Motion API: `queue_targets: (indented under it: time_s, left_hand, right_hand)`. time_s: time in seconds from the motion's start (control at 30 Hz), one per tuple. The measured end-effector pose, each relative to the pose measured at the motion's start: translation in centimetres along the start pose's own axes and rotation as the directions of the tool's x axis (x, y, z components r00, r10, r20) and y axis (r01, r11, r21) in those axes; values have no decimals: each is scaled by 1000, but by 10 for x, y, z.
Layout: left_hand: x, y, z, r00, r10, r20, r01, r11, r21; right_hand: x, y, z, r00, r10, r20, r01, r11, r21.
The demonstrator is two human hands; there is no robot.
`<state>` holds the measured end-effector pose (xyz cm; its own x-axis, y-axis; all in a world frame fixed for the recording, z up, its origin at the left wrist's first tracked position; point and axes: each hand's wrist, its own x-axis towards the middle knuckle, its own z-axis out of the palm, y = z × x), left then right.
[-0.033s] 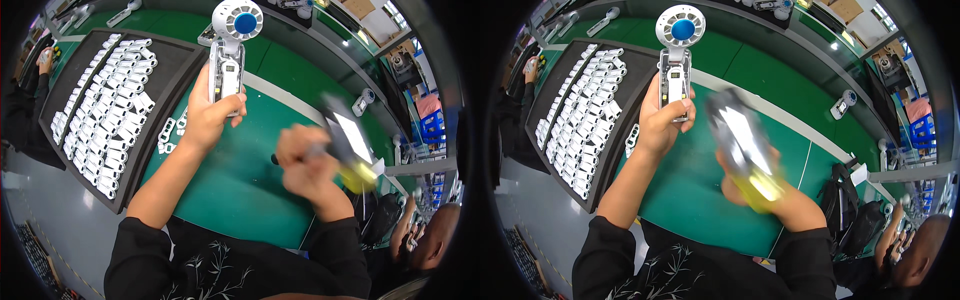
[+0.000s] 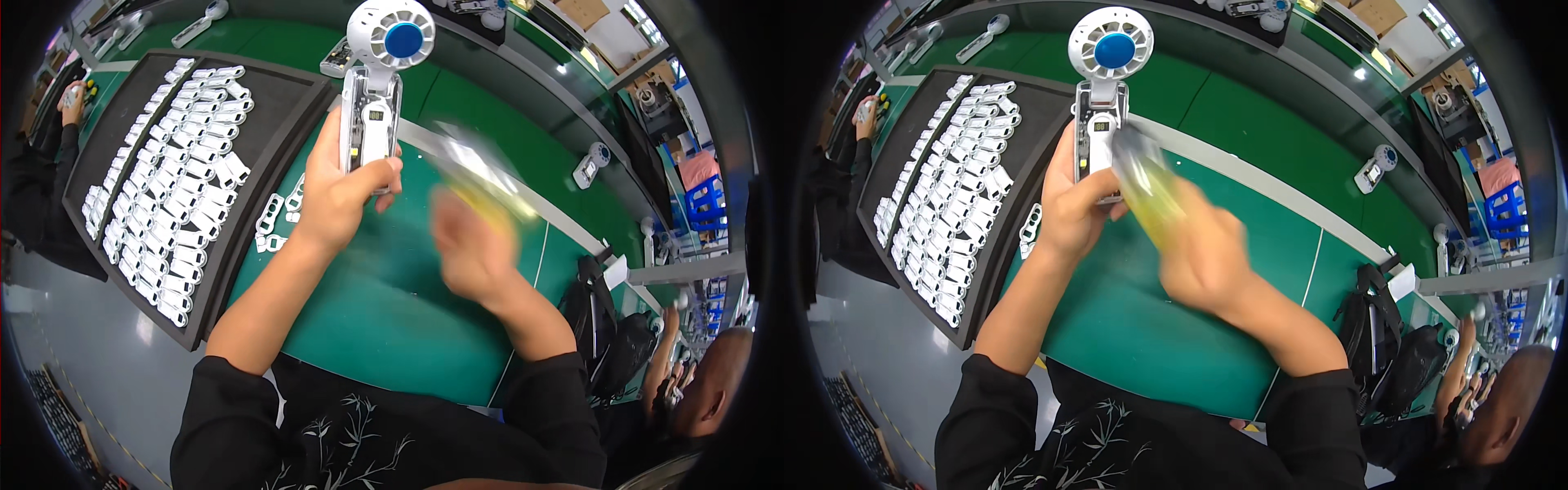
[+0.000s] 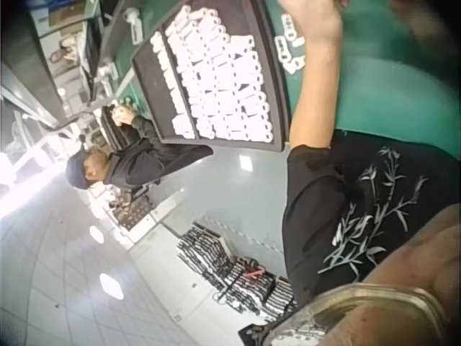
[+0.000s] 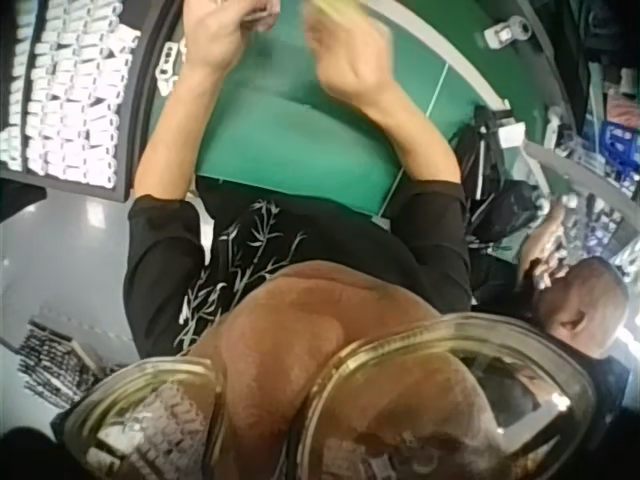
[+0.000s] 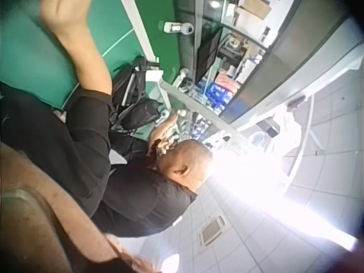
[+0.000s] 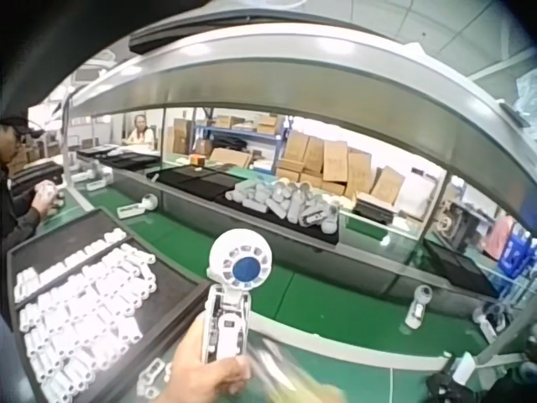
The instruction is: Assembling small components into white plastic device housings using a mallet on an assembly line.
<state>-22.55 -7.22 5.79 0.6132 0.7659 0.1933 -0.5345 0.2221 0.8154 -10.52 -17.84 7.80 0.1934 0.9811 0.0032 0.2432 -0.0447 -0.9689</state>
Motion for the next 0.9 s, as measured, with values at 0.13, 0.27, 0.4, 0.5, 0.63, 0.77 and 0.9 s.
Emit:
queue_targets:
  time_s: [0.13,0.27,0.4,0.5,0.63,0.77,0.9]
  left_hand:
    - [-2,-4,0,996,-30,-83,37,996,84]
    - [-4,3,11,999,-54,-4,54,997,52]
    - [2,-2,-2,990,-106,-89,116,987,115]
    - [1,-1,-10,994,-65,-92,58,995,-85]
    - [7,4,-2,986,-72,-151,36,974,-224]
    - [6,5,-12,994,-100,-46,81,949,-305]
    - [8,3,-25,983,-118,140,162,916,-367]
  right_hand:
    - [-18,-8,-11,991,-132,-31,134,990,43]
    - [-17,-11,-13,958,-281,-59,285,955,86]
    - [-11,-14,-7,998,3,-66,7,987,158]
    - [-14,-20,-6,980,-109,-167,162,926,342]
    - [21,11,-20,959,62,-277,-8,981,194]
    - [46,46,-37,989,34,-143,-112,802,-586]
    - [50,56,-39,982,-62,-178,-64,778,-625]
